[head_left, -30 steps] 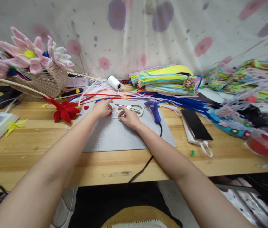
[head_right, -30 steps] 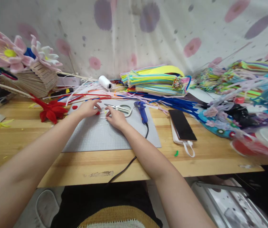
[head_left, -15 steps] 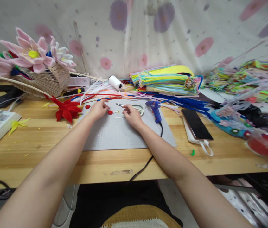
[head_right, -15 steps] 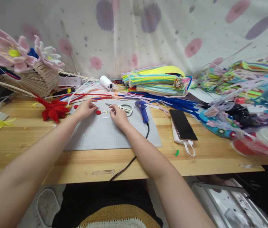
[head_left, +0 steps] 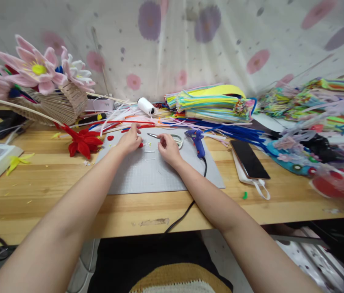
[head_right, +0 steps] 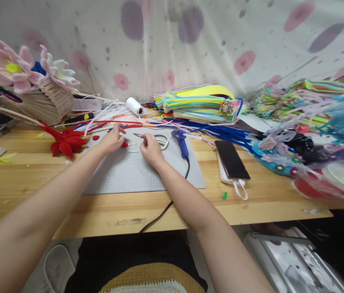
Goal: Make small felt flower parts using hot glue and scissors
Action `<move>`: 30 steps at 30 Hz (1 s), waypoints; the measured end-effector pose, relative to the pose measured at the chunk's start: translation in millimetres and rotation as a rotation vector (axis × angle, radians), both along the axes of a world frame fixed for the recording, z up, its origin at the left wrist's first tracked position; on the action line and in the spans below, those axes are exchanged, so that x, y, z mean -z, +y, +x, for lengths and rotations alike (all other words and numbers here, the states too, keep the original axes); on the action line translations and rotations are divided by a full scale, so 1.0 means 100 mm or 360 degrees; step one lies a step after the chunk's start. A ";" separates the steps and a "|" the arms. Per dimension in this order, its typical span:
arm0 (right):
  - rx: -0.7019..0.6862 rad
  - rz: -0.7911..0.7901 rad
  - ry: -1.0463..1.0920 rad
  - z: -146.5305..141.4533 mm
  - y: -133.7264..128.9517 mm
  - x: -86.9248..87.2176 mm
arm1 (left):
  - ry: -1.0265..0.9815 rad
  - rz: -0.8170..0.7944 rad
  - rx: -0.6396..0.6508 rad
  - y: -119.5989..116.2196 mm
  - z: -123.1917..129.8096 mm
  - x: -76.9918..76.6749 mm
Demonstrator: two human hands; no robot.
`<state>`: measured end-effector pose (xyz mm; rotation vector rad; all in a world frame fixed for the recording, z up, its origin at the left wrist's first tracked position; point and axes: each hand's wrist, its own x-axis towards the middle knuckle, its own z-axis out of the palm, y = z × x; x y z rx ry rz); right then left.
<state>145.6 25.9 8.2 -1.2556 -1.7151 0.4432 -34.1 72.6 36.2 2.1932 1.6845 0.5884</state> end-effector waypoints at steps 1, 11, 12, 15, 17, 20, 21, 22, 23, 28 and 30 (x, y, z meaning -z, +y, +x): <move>-0.0008 -0.0008 0.0000 0.00 0.00 0.00 | 0.0032 0.0031 0.0028 0.00 0.02 0.00; -0.0053 -0.0017 -0.0012 -0.01 -0.02 0.02 | 0.0101 0.0147 0.0057 0.02 0.15 0.01; -0.0055 -0.0018 -0.0013 0.00 -0.02 0.02 | 0.0116 0.0160 0.0070 0.01 0.16 0.00; -0.0056 -0.0025 -0.0015 0.00 -0.02 0.02 | 0.0125 0.0207 0.0064 -0.02 0.16 -0.07; -0.0051 -0.0032 -0.0018 0.00 -0.02 0.01 | 0.0041 0.0195 -0.0007 -0.02 0.14 -0.09; -0.0033 -0.0054 -0.0014 0.00 -0.03 0.01 | -0.0154 0.0060 -0.0081 0.02 0.09 -0.06; -0.0029 -0.0061 -0.0011 0.00 -0.03 0.00 | -0.0207 0.0009 -0.0071 0.04 0.07 -0.03; -0.0027 -0.0065 -0.0009 0.00 -0.03 0.00 | -0.0248 -0.0031 -0.0044 0.06 0.05 0.00; -0.0026 -0.0067 -0.0009 -0.01 -0.03 0.00 | -0.0271 -0.0067 -0.0002 0.08 0.03 0.03; -0.0032 -0.0069 -0.0031 -0.01 -0.03 0.02 | -0.0225 -0.0105 0.0124 0.12 0.01 0.11; -0.0038 -0.0062 -0.0042 -0.01 -0.03 0.03 | -0.0169 -0.0072 0.0114 0.11 0.02 0.09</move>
